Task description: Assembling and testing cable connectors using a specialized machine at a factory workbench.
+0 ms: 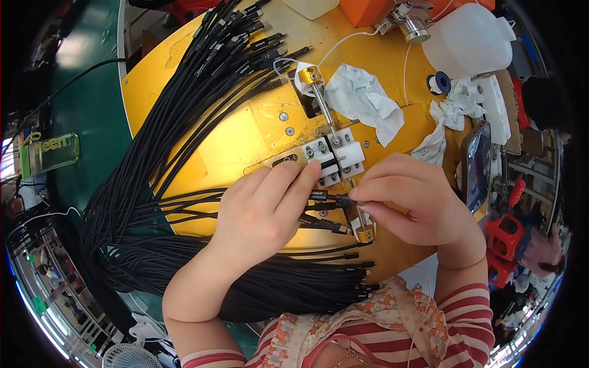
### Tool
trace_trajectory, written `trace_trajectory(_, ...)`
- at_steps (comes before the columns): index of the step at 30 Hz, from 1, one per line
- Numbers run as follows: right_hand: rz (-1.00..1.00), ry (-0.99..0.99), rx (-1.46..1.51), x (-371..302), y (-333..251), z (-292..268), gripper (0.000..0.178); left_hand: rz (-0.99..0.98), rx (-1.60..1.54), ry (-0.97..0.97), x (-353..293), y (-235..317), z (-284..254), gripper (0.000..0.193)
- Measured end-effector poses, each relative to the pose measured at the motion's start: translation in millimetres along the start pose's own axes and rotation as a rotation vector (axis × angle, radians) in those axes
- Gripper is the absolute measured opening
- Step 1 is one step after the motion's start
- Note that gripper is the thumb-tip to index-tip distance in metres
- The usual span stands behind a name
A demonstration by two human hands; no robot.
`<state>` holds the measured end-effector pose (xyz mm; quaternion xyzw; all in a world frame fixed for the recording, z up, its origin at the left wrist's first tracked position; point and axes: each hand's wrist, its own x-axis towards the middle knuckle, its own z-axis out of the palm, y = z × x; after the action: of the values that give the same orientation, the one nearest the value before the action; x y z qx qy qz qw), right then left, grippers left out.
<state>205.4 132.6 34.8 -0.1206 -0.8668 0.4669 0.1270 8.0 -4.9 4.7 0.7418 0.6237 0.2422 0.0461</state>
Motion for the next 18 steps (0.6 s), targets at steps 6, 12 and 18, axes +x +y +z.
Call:
trace_trajectory(6,0.003,0.092,0.137,1.3,2.0,4.6,0.02,0.041,-0.001,0.031,1.2,-1.6,-9.4,0.042)
trace_trajectory(12,-0.086,0.043,0.152,-1.2,-4.9,-0.9,0.018,-0.167,-0.447,-0.291,-0.4,23.6,-51.1,0.04)
trace_trajectory(18,-0.328,-0.051,0.033,-3.7,0.3,4.6,0.022,-0.07,-0.513,-0.333,-0.4,20.6,-38.6,0.033)
